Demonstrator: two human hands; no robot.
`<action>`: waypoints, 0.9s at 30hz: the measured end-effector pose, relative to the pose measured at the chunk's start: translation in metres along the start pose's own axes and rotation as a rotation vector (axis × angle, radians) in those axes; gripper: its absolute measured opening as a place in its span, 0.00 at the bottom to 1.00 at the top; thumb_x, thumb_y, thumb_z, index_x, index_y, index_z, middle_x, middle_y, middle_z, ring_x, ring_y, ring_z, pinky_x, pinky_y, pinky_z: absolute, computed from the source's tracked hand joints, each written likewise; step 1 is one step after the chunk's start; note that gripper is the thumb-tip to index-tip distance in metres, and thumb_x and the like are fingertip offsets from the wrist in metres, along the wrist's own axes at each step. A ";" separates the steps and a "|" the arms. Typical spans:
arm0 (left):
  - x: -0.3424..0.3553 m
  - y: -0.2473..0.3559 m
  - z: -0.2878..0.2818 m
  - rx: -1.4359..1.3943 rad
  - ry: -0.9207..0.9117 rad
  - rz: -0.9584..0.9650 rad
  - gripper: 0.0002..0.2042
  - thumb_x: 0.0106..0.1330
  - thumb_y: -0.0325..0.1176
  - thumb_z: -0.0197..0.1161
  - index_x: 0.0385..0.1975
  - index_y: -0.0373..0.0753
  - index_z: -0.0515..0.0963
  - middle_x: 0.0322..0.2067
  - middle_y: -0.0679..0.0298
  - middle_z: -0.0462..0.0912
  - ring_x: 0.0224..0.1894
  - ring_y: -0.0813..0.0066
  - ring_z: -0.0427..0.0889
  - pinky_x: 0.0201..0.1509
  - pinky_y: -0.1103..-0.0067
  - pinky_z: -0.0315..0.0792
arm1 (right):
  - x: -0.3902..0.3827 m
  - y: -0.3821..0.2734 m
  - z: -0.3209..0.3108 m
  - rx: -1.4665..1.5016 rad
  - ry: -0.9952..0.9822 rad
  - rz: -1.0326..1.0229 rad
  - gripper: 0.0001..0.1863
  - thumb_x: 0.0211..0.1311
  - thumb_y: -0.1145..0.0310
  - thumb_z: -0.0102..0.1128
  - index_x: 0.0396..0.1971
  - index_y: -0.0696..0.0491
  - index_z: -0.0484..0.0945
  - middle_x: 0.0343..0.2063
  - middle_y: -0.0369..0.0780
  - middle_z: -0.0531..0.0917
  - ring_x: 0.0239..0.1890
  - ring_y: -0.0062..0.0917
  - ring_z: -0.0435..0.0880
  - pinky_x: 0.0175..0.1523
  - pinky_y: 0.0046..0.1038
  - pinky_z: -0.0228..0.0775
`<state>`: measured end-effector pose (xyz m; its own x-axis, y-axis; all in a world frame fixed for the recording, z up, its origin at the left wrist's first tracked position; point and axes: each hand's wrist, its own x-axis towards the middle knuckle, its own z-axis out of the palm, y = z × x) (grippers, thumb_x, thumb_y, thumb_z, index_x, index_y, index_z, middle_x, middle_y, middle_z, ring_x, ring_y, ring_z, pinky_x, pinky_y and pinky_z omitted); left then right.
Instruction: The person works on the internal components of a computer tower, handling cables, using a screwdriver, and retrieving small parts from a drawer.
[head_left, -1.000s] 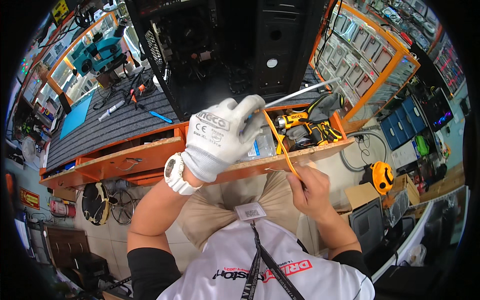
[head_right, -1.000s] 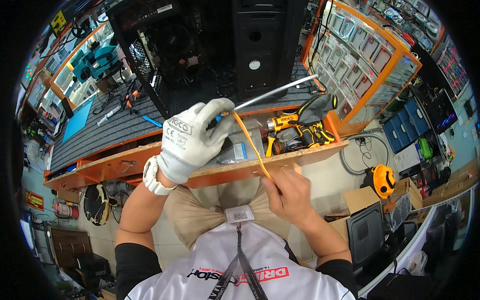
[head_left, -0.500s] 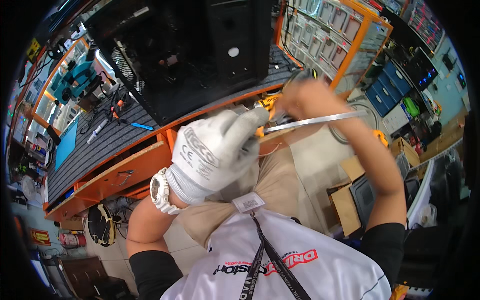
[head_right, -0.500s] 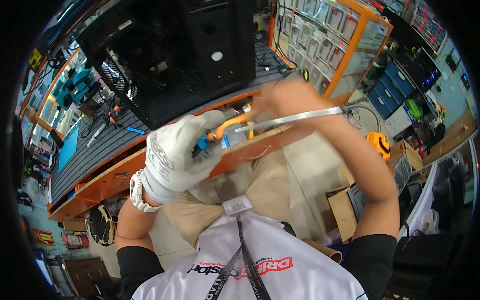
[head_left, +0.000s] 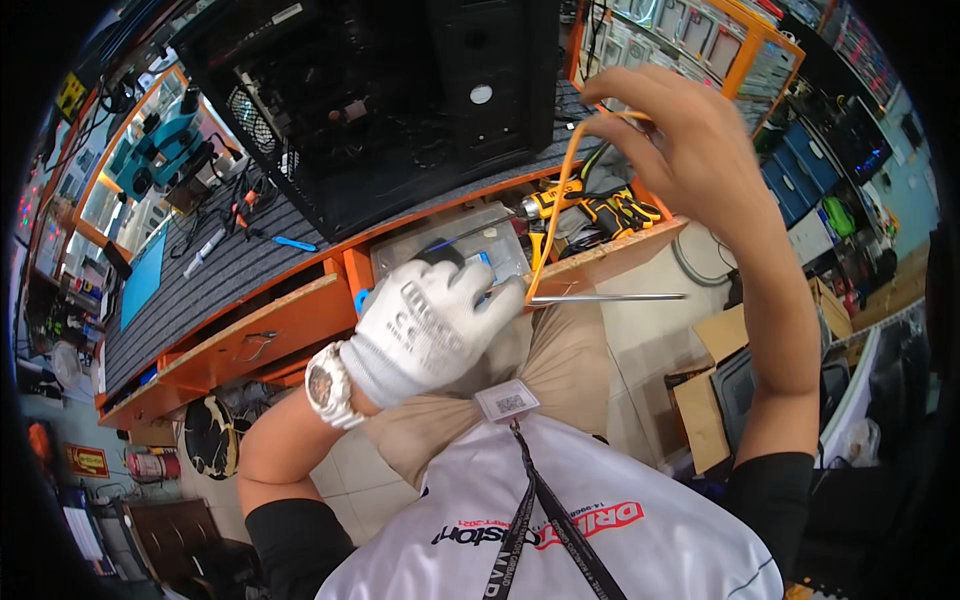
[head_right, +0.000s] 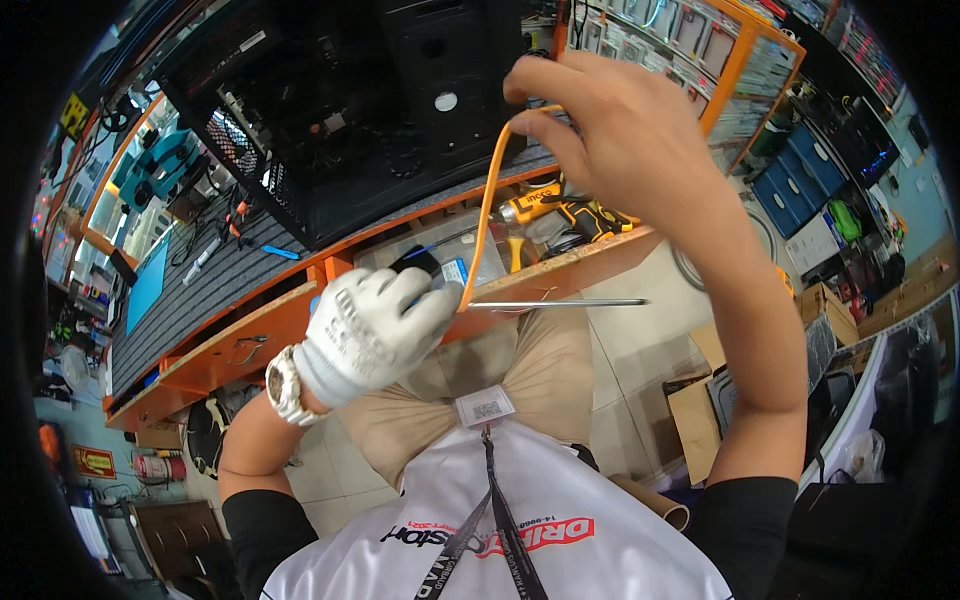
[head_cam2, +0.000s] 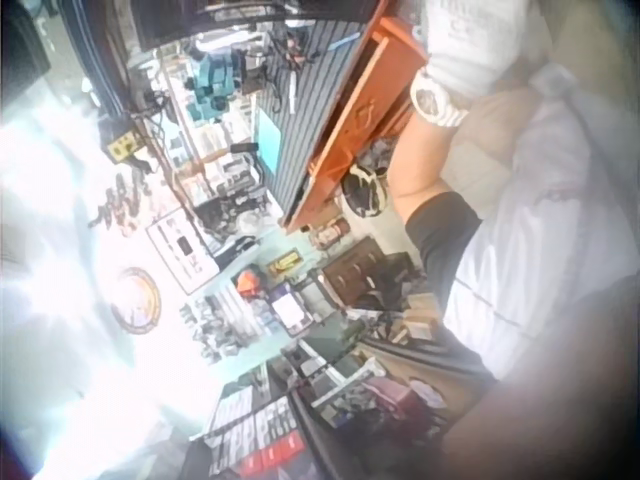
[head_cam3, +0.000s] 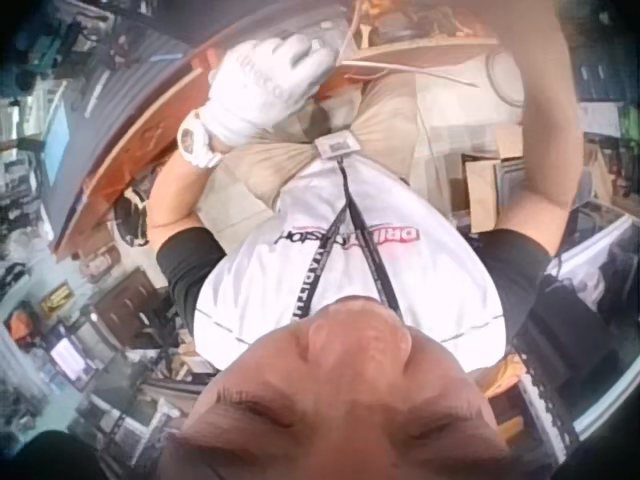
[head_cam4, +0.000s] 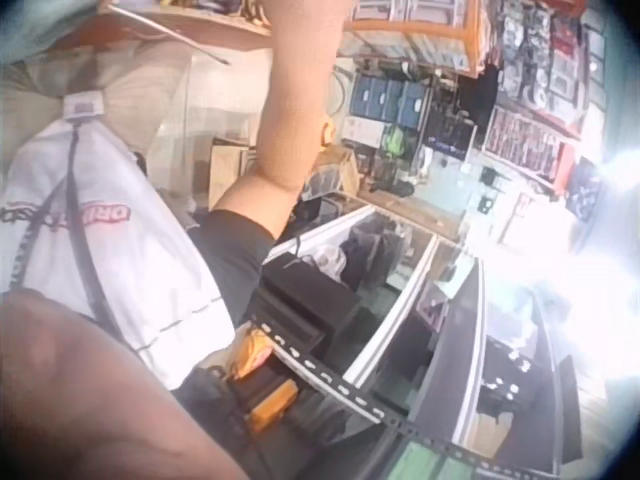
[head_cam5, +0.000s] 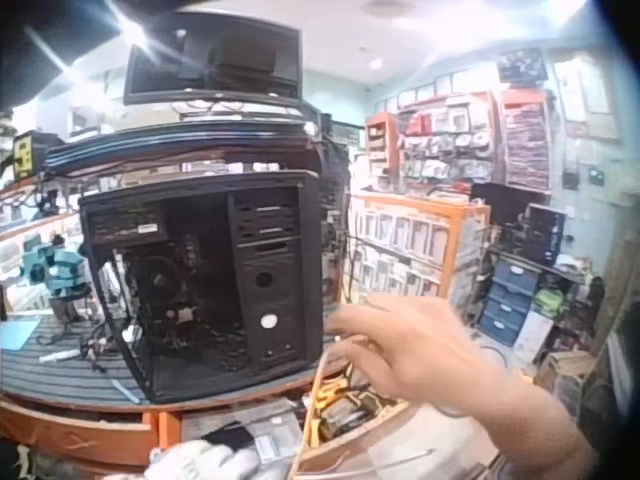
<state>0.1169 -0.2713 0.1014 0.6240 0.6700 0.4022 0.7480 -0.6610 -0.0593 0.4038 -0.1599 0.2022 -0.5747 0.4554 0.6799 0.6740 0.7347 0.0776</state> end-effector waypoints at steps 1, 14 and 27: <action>0.001 0.004 -0.010 -0.068 0.038 0.017 0.15 0.64 0.32 0.77 0.51 0.49 0.87 0.37 0.62 0.87 0.34 0.60 0.91 0.36 0.64 0.82 | 0.000 0.025 0.015 0.004 -0.118 -0.058 0.06 0.73 0.62 0.72 0.44 0.46 0.88 0.35 0.39 0.89 0.41 0.38 0.92 0.42 0.43 0.82; -0.014 -0.049 0.020 0.098 -0.005 -0.236 0.14 0.75 0.37 0.73 0.59 0.54 0.88 0.37 0.65 0.86 0.30 0.64 0.90 0.31 0.68 0.83 | -0.072 -0.081 -0.011 0.084 -0.166 -0.275 0.13 0.60 0.61 0.76 0.37 0.48 0.79 0.22 0.34 0.77 0.22 0.31 0.80 0.30 0.35 0.69; -0.013 -0.048 -0.015 -0.085 0.275 -0.281 0.25 0.67 0.24 0.76 0.64 0.53 0.89 0.34 0.64 0.82 0.27 0.63 0.87 0.30 0.68 0.82 | -0.160 -0.066 0.136 0.405 -0.468 -0.341 0.11 0.68 0.58 0.70 0.31 0.45 0.79 0.24 0.36 0.79 0.27 0.36 0.86 0.34 0.42 0.75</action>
<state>0.0693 -0.2538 0.1126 0.3052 0.7211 0.6220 0.8525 -0.4979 0.1590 0.3883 -0.2128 -0.0103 -0.9235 0.2681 0.2742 0.2472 0.9628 -0.1087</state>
